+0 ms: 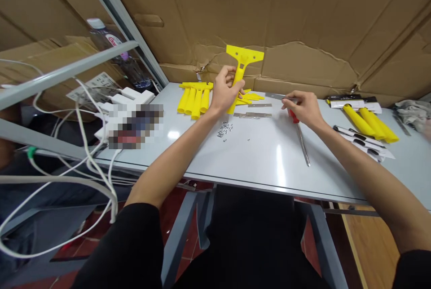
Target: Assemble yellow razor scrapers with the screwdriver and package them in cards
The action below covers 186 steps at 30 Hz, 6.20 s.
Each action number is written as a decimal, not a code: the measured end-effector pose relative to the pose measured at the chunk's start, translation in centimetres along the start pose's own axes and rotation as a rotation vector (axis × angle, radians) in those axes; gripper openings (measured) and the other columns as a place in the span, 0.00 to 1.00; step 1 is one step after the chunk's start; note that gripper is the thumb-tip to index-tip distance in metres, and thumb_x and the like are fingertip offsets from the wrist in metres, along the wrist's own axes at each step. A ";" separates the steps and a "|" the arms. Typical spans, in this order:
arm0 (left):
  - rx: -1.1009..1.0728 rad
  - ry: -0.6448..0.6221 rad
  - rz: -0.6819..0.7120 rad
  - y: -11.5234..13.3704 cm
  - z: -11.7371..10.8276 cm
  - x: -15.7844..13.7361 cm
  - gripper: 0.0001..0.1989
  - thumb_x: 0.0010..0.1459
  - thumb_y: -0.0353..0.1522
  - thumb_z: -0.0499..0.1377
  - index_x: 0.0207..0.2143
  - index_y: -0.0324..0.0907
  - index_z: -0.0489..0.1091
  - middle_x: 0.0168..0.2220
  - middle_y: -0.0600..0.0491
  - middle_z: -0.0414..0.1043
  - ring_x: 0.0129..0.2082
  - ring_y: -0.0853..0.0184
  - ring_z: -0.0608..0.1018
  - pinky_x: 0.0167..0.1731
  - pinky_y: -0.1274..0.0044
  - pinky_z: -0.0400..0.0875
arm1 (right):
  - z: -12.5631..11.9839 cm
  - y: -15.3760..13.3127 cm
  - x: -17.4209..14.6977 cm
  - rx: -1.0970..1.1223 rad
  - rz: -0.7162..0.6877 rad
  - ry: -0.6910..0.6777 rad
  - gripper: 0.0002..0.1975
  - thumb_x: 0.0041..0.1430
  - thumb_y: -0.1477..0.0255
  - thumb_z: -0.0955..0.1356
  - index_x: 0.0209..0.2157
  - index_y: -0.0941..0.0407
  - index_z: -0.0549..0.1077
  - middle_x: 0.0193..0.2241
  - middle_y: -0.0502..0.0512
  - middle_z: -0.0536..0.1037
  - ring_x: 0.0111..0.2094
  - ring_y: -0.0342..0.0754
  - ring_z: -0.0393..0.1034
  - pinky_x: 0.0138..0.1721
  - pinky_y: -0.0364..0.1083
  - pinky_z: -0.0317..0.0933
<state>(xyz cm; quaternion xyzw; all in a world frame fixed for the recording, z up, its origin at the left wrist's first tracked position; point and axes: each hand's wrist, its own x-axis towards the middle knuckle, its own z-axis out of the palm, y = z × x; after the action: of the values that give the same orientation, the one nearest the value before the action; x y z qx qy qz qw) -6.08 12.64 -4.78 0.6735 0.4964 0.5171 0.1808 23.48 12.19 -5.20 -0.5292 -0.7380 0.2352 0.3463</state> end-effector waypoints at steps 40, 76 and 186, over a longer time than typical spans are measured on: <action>-0.646 -0.388 -0.080 7.8 3.8 -8.1 0.28 0.62 0.52 0.74 0.48 0.46 0.66 0.47 0.52 0.83 0.22 0.69 0.85 0.13 0.80 0.74 | -0.5 -2.3 -6.7 0.820 -0.100 0.111 0.32 0.53 0.54 0.82 0.36 0.61 0.63 0.40 0.54 0.82 0.32 0.36 0.75 0.32 0.39 0.71; -0.534 -0.322 -0.039 8.2 3.2 -8.7 0.28 0.62 0.59 0.71 0.39 0.46 0.71 0.30 0.57 0.79 0.20 0.70 0.78 0.17 0.75 0.73 | 1.3 -4.3 -9.2 0.366 -0.236 0.088 0.25 0.67 0.49 0.72 0.38 0.60 0.80 0.33 0.53 0.75 0.33 0.30 0.67 0.35 0.35 0.62; -0.671 -0.322 -0.096 6.6 3.5 -8.1 0.28 0.60 0.49 0.73 0.56 0.49 0.73 0.42 0.51 0.81 0.26 0.68 0.78 0.16 0.77 0.73 | 1.9 -4.7 -7.8 0.708 -0.125 -0.001 0.32 0.52 0.49 0.81 0.47 0.62 0.84 0.46 0.56 0.82 0.37 0.33 0.76 0.32 0.34 0.74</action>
<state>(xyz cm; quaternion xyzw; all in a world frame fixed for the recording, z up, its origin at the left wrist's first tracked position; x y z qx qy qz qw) 0.37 3.70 -5.38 0.6254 0.2956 0.5295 0.4911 20.65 3.33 -5.09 -0.3302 -0.6421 0.4549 0.5213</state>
